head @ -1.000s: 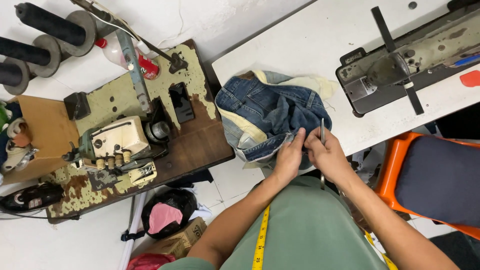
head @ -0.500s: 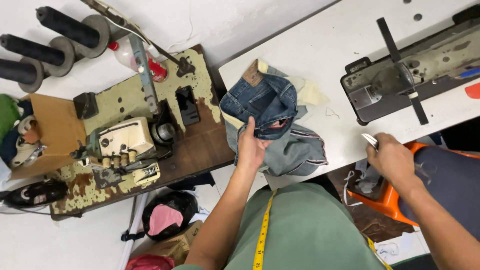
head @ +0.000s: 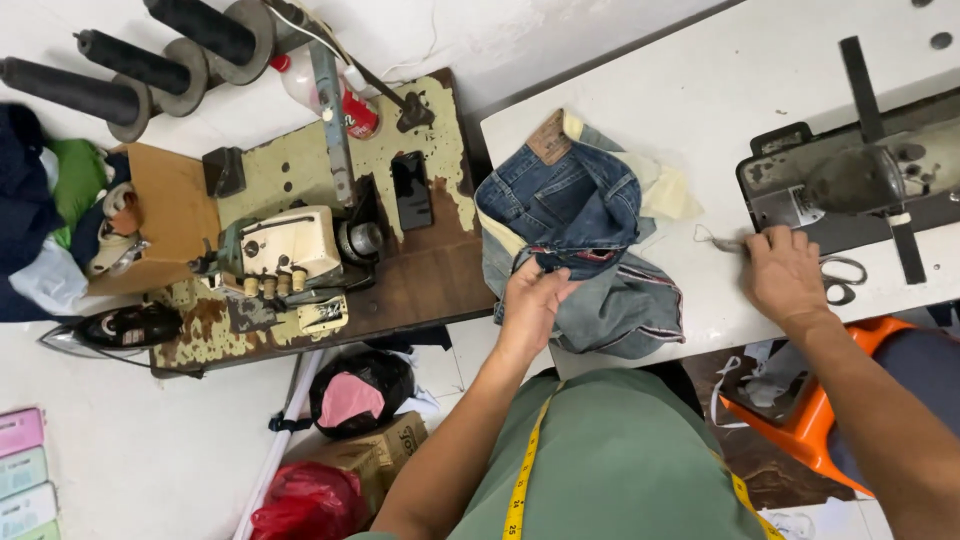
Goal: Trimming loose threads from a pair of denim jeans using scissors in a sewing factory environment.
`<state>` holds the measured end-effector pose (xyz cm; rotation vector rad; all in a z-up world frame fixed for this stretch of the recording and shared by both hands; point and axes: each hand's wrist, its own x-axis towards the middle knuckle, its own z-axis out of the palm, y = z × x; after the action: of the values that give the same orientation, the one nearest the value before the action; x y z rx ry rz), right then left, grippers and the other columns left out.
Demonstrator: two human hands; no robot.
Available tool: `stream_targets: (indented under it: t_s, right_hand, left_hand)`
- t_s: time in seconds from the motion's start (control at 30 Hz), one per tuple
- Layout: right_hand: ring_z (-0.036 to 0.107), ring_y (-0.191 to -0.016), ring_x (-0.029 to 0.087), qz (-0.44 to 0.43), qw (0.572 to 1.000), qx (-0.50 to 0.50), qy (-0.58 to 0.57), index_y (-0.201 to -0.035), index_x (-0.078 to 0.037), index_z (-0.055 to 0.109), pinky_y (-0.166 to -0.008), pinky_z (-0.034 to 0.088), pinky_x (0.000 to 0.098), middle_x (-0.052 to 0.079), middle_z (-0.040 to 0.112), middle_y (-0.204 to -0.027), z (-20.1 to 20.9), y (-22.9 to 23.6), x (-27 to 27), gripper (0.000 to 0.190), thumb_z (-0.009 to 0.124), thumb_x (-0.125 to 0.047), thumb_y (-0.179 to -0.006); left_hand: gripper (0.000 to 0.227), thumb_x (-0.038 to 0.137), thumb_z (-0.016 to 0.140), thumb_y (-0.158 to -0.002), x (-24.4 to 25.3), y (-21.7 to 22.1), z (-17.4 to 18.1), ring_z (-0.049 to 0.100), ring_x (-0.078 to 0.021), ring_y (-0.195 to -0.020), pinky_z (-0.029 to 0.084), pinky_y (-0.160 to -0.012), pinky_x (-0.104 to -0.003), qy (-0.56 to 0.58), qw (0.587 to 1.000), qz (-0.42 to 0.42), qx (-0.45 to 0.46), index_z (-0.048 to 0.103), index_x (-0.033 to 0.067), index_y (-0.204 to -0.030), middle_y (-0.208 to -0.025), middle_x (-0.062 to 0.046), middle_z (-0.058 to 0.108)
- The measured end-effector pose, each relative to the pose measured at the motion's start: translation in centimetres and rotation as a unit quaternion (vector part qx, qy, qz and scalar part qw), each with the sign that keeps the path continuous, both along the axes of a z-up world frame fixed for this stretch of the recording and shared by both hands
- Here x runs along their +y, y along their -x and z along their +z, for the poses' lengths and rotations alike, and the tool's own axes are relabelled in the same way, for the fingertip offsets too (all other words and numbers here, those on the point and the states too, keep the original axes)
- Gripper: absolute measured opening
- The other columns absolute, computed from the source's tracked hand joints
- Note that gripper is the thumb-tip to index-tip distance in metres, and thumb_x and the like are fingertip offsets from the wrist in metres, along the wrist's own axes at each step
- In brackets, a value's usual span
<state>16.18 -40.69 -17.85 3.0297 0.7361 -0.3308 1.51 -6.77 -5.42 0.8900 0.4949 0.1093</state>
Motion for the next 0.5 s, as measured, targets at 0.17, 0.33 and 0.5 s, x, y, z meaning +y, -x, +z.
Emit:
stream_targets:
  t_s: [0.17,0.33,0.5]
  right_hand:
    - [0.053,-0.118,0.038,0.007,0.983,-0.058,-0.172,-0.133,-0.004,0.066,-0.108,0.043,0.0482,0.02,0.059,-0.129,8.9,3.0,5.2,0.05,0.063,-0.007,-0.083]
    - [0.068,-0.094,0.029,0.079,0.881,-0.087,-0.459,-0.109,-0.013,0.076,-0.085,0.054,0.0375,0.005,0.07,-0.105,16.7,7.3,14.3,0.031,0.07,0.003,-0.083]
    - [0.072,-0.094,0.035,0.12,0.87,0.025,-0.478,-0.108,-0.001,0.074,-0.086,0.058,0.0419,0.017,0.074,-0.097,18.0,7.2,18.8,0.025,0.082,-0.01,-0.086]
  left_hand:
    - [0.011,0.01,0.061,-0.1,-0.6,0.2,3.5,0.062,-0.0107,-0.086,0.051,-0.08,-0.032,-0.153,0.987,-0.01,0.051,0.069,0.0104,-0.107,-0.094,0.002,0.07]
    - [0.01,0.005,0.066,-0.099,0.1,1.2,-3.6,0.068,-0.0088,-0.085,0.057,-0.073,-0.03,-0.274,0.961,-0.01,0.045,0.074,0.0064,-0.094,-0.084,-0.008,0.077]
    - [0.013,0.004,0.066,-0.097,1.1,1.4,-2.2,0.061,-0.0055,-0.071,0.052,-0.063,-0.026,-0.329,0.942,-0.055,0.02,0.078,0.0067,-0.092,-0.074,-0.007,0.075]
